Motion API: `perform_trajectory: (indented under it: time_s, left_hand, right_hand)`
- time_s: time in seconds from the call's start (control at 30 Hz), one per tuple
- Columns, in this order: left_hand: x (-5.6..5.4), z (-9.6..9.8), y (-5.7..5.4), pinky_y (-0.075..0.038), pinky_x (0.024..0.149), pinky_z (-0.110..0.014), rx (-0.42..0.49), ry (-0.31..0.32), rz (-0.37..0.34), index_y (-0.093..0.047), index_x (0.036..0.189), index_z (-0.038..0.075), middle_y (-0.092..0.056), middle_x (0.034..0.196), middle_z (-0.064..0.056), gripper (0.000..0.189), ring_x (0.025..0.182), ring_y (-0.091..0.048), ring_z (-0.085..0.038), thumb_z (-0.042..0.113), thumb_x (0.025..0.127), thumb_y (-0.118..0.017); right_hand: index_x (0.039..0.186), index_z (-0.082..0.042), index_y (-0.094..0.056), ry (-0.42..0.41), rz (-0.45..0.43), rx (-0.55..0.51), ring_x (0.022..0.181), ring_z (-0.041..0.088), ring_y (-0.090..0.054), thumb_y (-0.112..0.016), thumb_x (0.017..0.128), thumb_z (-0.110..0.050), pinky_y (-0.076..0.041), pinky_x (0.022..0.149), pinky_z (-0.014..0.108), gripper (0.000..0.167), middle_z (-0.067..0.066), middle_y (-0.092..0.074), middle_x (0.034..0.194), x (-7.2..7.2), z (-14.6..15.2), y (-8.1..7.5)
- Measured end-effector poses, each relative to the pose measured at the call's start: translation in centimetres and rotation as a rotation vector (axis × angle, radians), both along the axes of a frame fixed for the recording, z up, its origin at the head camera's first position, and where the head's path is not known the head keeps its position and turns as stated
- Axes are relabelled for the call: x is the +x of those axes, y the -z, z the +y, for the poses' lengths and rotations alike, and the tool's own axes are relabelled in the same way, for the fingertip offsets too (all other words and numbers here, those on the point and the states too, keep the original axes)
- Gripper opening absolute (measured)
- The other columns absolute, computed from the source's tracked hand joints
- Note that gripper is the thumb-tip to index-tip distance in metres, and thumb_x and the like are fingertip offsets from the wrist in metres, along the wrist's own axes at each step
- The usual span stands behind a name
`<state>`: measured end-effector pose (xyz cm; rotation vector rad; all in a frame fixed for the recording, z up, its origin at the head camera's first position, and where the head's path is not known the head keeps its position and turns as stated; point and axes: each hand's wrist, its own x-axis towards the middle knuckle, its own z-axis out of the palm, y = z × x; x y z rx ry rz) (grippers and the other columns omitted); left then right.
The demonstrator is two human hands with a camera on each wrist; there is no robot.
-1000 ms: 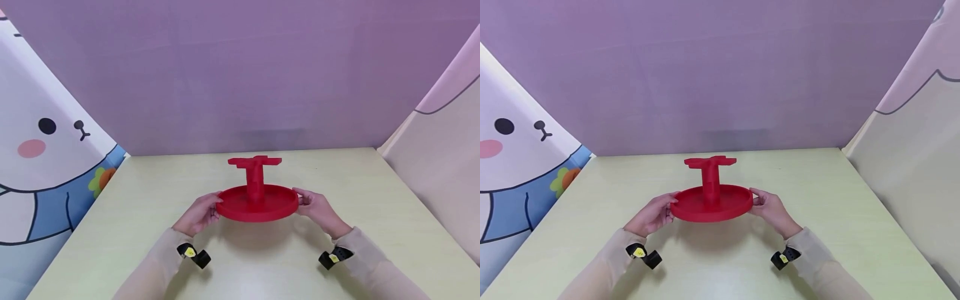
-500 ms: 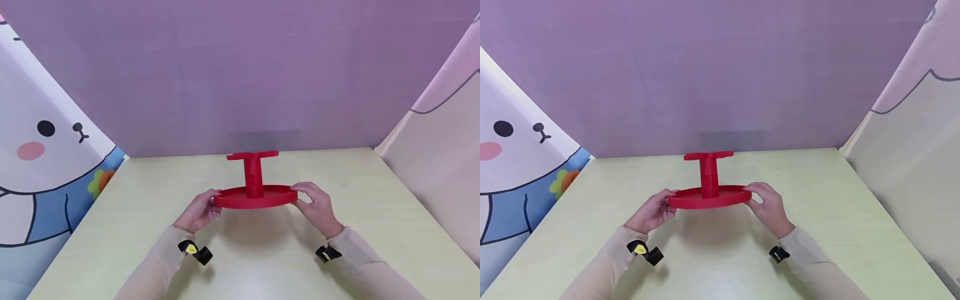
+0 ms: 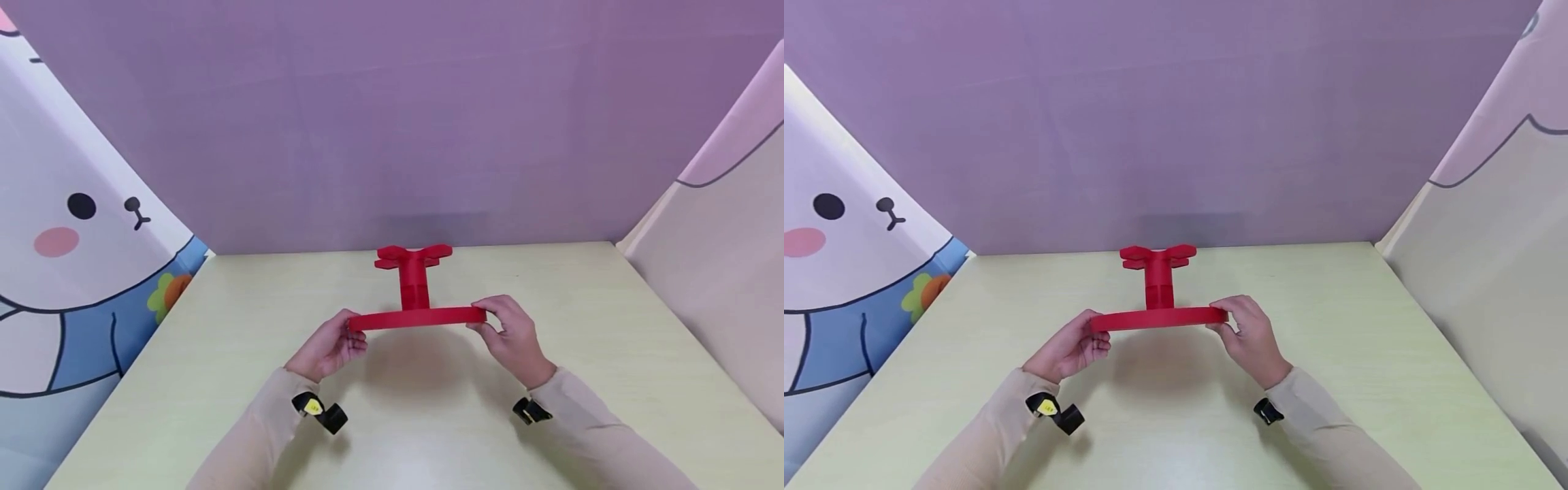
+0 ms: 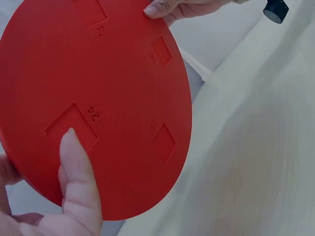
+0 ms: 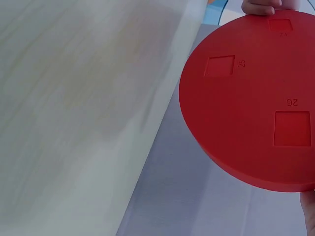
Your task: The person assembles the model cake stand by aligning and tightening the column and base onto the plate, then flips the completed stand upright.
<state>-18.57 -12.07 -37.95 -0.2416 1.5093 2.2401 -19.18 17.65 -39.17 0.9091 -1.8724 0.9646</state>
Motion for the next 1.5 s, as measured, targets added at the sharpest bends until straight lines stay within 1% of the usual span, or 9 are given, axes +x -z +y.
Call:
perform_trajectory:
  time_s: [0.3,0.53,0.63,0.73,0.83,0.97,1.07,1.27,1.5]
  left_hand:
    - [0.1,0.5,0.6,-0.054,0.081,-0.032,0.013,-0.026,0.045,-0.056,0.099,0.003,-0.064,0.08,-0.005,0.029,0.072,-0.064,-0.015,0.023,0.102,-0.036]
    - [0.3,0.4,1.4,-0.056,0.07,-0.033,-0.213,-0.084,0.079,-0.051,0.125,0.003,-0.062,0.095,-0.009,0.042,0.08,-0.062,-0.022,0.036,0.1,-0.042]
    - [0.1,0.0,1.7,-0.055,0.074,-0.034,-0.29,-0.079,0.138,-0.048,0.136,0.007,-0.061,0.104,-0.014,0.046,0.09,-0.061,-0.027,0.035,0.1,-0.042]
    - [-0.4,-1.0,1.9,-0.052,0.085,-0.04,-0.39,-0.061,0.236,-0.042,0.144,0.008,-0.058,0.116,-0.017,0.047,0.102,-0.059,-0.032,0.029,0.102,-0.043]
    - [-0.8,-2.1,2.0,-0.047,0.094,-0.045,-0.492,-0.022,0.377,-0.038,0.146,0.006,-0.056,0.124,-0.02,0.048,0.111,-0.057,-0.032,0.018,0.101,-0.048]
    - [-0.8,-3.1,1.5,-0.048,0.094,-0.039,-0.475,0.081,0.575,-0.034,0.147,0.001,-0.053,0.127,-0.026,0.057,0.114,-0.056,-0.036,0.005,0.095,-0.058]
    - [-0.5,-2.9,1.4,-0.05,0.091,-0.039,-0.455,0.124,0.688,-0.031,0.148,0.0,-0.051,0.128,-0.028,0.065,0.114,-0.054,-0.042,0.002,0.091,-0.062]
    - [-0.6,-1.3,1.9,-0.041,0.096,-0.059,-0.553,0.098,0.808,-0.018,0.153,0.005,-0.044,0.137,-0.024,0.085,0.12,-0.05,-0.04,0.001,0.085,-0.07]
    - [-0.3,-0.3,2.5,-0.053,0.085,-0.039,-0.506,0.01,0.906,-0.013,0.152,-0.001,-0.045,0.135,-0.029,0.089,0.102,-0.06,-0.041,-0.008,0.083,-0.068]
  right_hand:
    - [0.095,0.011,-0.064,0.027,0.036,0.023,0.075,0.027,-0.059,-0.06,0.09,-0.033,-0.047,0.085,0.015,0.045,0.017,-0.062,0.085,-0.2,-0.2,-0.1]
    - [0.096,0.012,-0.063,0.048,0.001,0.008,0.075,0.027,-0.059,-0.059,0.09,-0.035,-0.047,0.084,0.013,0.047,0.018,-0.062,0.087,-0.1,-0.3,0.3]
    - [0.097,0.011,-0.063,0.081,-0.038,-0.01,0.074,0.026,-0.06,-0.064,0.085,-0.028,-0.05,0.079,0.015,0.04,0.017,-0.062,0.087,0.1,-0.2,0.2]
    - [0.097,0.011,-0.062,0.095,-0.157,-0.068,0.076,0.02,-0.06,-0.074,0.076,-0.006,-0.05,0.074,0.013,0.03,0.017,-0.062,0.087,0.3,-0.2,-0.1]
    - [0.099,0.012,-0.061,0.08,-0.375,-0.174,0.079,0.008,-0.059,-0.076,0.069,0.013,-0.05,0.07,0.012,0.033,0.017,-0.061,0.088,0.7,-0.1,-0.7]
    - [0.107,0.011,-0.059,0.061,-0.684,-0.327,0.081,0.002,-0.057,-0.069,0.079,0.014,-0.052,0.065,0.016,0.03,0.009,-0.062,0.092,1.0,0.1,-1.4]
    - [0.112,0.01,-0.056,0.04,-0.831,-0.397,0.084,0.007,-0.057,-0.066,0.085,0.008,-0.053,0.068,0.019,0.029,-0.001,-0.06,0.093,0.9,0.2,-1.8]
    - [0.115,0.01,-0.053,0.01,-0.927,-0.43,0.086,0.012,-0.056,-0.064,0.088,0.005,-0.053,0.071,0.021,0.029,-0.006,-0.058,0.093,1.0,0.5,-2.1]
    - [0.113,0.01,-0.052,-0.062,-0.981,-0.498,0.08,0.013,-0.053,-0.062,0.088,0.006,-0.051,0.068,0.02,0.027,-0.004,-0.059,0.09,1.4,0.4,-2.2]
